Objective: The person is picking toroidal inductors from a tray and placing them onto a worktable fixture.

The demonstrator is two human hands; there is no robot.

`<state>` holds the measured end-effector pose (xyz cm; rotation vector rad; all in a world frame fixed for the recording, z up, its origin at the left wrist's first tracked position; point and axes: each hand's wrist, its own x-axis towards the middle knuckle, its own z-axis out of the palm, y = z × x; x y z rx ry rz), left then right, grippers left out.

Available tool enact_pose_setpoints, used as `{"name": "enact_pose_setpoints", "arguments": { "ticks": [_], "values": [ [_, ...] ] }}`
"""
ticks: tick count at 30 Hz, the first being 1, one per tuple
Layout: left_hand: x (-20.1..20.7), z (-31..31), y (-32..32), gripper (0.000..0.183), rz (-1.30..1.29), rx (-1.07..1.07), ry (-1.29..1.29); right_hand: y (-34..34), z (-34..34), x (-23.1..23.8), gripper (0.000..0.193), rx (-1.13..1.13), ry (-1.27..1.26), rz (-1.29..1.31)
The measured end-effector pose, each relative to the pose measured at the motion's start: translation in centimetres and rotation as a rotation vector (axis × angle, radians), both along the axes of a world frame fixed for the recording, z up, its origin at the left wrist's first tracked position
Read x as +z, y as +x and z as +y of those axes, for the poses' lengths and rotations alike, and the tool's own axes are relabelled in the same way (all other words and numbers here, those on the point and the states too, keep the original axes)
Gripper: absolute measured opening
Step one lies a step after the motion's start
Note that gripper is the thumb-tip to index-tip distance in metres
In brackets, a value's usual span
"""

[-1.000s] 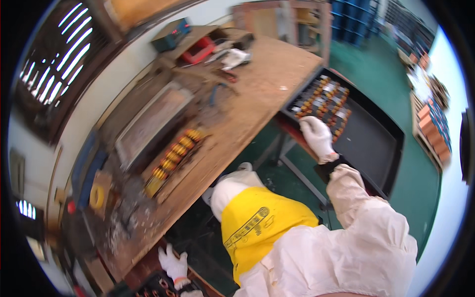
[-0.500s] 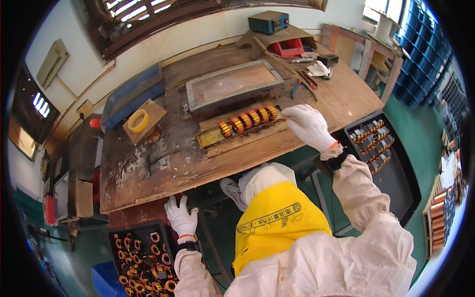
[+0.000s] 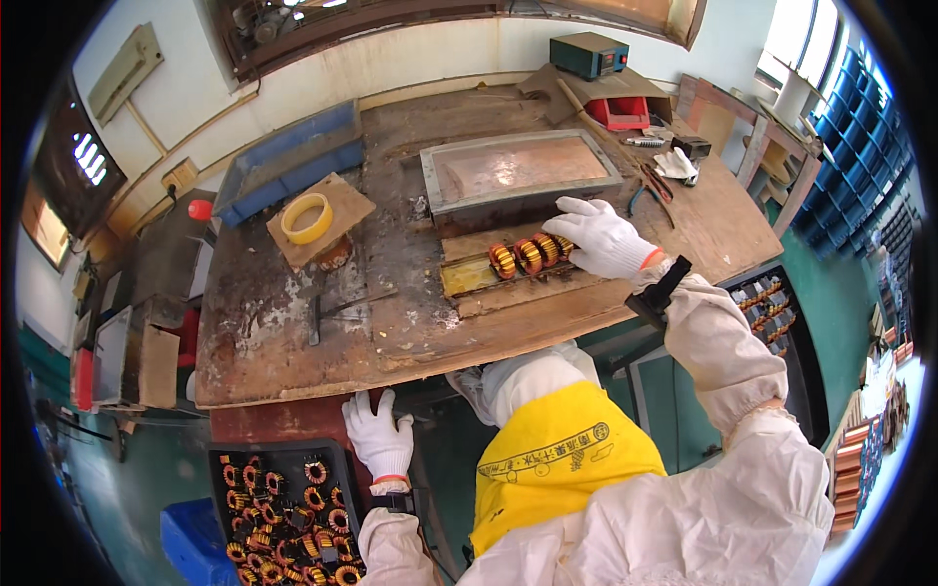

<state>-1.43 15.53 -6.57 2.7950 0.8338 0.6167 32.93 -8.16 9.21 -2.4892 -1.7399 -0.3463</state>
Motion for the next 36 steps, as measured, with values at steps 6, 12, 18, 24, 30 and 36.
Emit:
{"name": "enact_pose_setpoints", "arguments": {
  "ticks": [6, 12, 18, 24, 30, 36],
  "values": [
    [-0.2, 0.1, 0.0, 0.052, -0.004, 0.0, 0.042, 0.2, 0.5, 0.6, 0.053, -0.006, -0.05, 0.007],
    [-0.3, 0.1, 0.1, 0.051, 0.004, 0.011, 0.028, 0.0, 0.7, 0.4, 0.051, 0.018, -0.02, 0.051],
    [0.1, -0.1, 0.0, 0.051, -0.017, -0.003, -0.003, 0.4, -2.0, 1.6, 0.032, -0.252, 0.319, 0.111],
    [-0.2, 0.2, 0.0, 0.05, -0.001, -0.001, -0.016, 0.0, -4.2, -0.5, 0.026, -0.503, 0.328, 0.232],
    [-0.1, -0.2, 0.2, 0.051, -0.018, 0.01, 0.042, -0.6, -3.0, -0.6, 0.029, -0.647, 0.311, 0.359],
    [-0.1, 0.0, 0.0, 0.051, -0.003, -0.002, 0.018, -1.5, -1.4, -0.6, 0.048, -0.715, 0.284, 0.231]
  ]
}}
